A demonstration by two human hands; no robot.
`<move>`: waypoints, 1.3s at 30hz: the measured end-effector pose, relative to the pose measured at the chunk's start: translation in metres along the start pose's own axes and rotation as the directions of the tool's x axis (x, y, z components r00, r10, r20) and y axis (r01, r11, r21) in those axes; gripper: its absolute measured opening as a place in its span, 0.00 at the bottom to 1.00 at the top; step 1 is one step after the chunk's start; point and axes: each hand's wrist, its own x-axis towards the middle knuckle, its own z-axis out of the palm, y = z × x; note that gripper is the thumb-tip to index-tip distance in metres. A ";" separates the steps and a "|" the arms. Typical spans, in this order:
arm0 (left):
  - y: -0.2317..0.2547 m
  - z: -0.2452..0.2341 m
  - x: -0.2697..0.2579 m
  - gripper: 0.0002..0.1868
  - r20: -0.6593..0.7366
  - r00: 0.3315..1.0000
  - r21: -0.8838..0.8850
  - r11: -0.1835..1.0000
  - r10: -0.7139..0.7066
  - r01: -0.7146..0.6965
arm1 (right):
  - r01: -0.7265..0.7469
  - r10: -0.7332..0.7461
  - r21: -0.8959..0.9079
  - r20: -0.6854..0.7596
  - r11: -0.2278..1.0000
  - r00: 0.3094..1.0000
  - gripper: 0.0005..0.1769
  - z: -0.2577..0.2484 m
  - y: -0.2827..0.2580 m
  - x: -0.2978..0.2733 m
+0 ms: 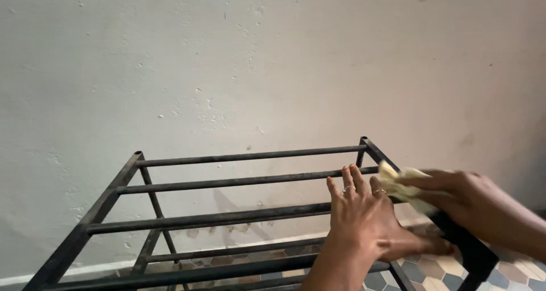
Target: The person sits on the floor and wipes a black metal shoe rack with a cloth. They clean the horizontal bars and vertical supports of the rack systematically.
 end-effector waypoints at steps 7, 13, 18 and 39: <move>-0.001 0.013 0.004 0.84 0.031 0.999 0.047 0.999 -0.007 0.006 | 0.140 -0.139 -0.044 0.036 0.989 0.990 0.21 -0.004 0.053 0.000; -0.003 0.012 0.006 0.86 -0.023 0.999 0.008 0.999 0.033 -0.033 | -0.148 0.140 -0.067 -0.111 0.987 0.984 0.17 0.000 -0.032 0.078; -0.012 0.022 0.002 0.80 -0.142 0.985 -0.179 0.976 0.102 -0.126 | -0.057 0.056 -0.001 -0.212 0.998 0.976 0.17 0.024 -0.038 0.181; -0.012 0.050 0.031 0.79 -0.069 0.993 0.090 0.992 0.098 -0.091 | -0.040 0.059 -0.173 0.106 0.984 0.993 0.23 -0.001 0.046 0.004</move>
